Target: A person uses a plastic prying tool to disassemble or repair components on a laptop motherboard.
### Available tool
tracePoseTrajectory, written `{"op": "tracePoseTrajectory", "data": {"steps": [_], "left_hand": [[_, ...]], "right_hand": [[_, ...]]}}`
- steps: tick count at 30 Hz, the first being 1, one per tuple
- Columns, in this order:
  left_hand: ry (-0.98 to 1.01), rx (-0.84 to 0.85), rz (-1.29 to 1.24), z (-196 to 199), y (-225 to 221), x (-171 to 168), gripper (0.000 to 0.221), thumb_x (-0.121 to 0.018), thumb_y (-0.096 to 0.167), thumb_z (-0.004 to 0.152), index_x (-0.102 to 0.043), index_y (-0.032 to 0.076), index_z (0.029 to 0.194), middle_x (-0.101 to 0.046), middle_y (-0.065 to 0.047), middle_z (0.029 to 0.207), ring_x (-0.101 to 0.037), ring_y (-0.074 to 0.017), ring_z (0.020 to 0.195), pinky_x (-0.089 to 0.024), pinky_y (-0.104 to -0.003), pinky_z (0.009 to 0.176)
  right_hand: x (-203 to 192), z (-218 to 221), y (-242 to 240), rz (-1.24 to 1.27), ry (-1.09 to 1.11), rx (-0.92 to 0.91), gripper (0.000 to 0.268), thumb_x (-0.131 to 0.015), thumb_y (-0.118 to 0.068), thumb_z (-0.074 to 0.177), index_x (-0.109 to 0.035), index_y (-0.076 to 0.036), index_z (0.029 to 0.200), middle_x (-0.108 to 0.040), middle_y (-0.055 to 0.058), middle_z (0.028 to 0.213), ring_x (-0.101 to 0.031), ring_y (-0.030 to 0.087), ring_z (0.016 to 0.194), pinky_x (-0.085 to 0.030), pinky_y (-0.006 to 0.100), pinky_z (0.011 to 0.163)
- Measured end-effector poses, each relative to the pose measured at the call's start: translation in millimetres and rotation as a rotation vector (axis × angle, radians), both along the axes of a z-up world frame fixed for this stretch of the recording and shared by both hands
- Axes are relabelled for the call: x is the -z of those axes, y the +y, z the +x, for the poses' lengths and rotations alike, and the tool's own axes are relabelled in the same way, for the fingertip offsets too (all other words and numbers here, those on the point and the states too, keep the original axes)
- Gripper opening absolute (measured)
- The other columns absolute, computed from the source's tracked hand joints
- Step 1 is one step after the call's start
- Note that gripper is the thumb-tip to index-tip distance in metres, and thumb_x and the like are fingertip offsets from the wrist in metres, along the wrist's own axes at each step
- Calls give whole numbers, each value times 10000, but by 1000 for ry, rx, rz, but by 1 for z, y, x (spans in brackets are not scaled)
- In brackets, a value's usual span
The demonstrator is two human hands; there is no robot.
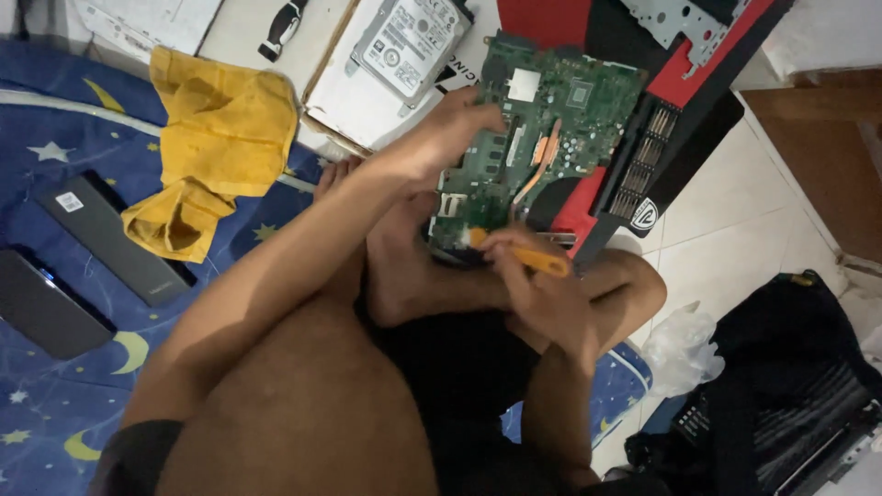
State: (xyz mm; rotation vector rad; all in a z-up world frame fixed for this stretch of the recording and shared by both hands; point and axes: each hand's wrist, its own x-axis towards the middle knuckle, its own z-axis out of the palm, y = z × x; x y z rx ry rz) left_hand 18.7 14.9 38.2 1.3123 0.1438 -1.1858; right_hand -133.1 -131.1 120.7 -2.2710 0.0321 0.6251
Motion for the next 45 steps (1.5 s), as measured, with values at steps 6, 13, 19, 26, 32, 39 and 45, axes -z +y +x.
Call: {"op": "tracePoseTrajectory", "data": {"steps": [6,13,19,26,32,39,45], "left_hand": [[-55,8,6,-1,-3,5,893,-548,413,862,-182,55,1594,-208,-191,1687,-360,-359,1486,-363,-522,1176],[-63,-41,18,-4,-4,5,822,-579,402,805,-353,52,1513,-346,-153,1617,-403,-305,1442,-349,-472,1142],[-86,-34,21,-1,-5,7,627,-571,386,835,-396,84,1355,-427,-130,1454,-452,-286,1322,-385,-443,1046],[-124,-3,26,-1,-2,2,858,-562,422,830,-311,27,1549,-227,-181,1688,-323,-335,1504,-302,-482,1176],[-98,0,11,-2,2,-8,881,-563,391,853,-225,11,1573,-156,-198,1701,-239,-352,1543,-218,-530,1225],[-29,5,66,0,2,-15,928,-573,405,842,-175,58,1605,-182,-160,1706,-280,-335,1532,-276,-504,1205],[62,-24,141,-2,2,-5,994,-569,419,754,-186,131,1625,-223,-119,1702,-330,-344,1502,-377,-513,1146]], "right_hand": [[5,-14,8,-18,-38,259,275,-453,-256,1073,-675,-95,1098,-719,34,993,-684,143,848,-526,282,806],[30,-31,1,94,-166,393,248,-462,-237,1093,-669,-102,1087,-681,19,979,-646,107,815,-511,244,813],[43,-32,-23,177,-238,450,230,-463,-227,1108,-635,-77,1127,-687,61,1031,-651,121,756,-516,231,729],[32,-22,-12,173,-265,428,206,-458,-166,1108,-615,-34,1123,-681,104,1005,-646,147,765,-546,263,737],[33,-6,-7,147,-264,526,217,-473,-225,1101,-605,-55,1132,-682,105,997,-644,138,800,-530,258,776],[34,14,-13,140,-414,598,209,-444,-213,1125,-595,-69,1129,-644,102,1021,-625,147,782,-508,263,730],[63,20,-44,139,-714,682,146,-438,-27,1095,-550,-26,1001,-582,138,1078,-628,197,762,-564,261,654]]}}
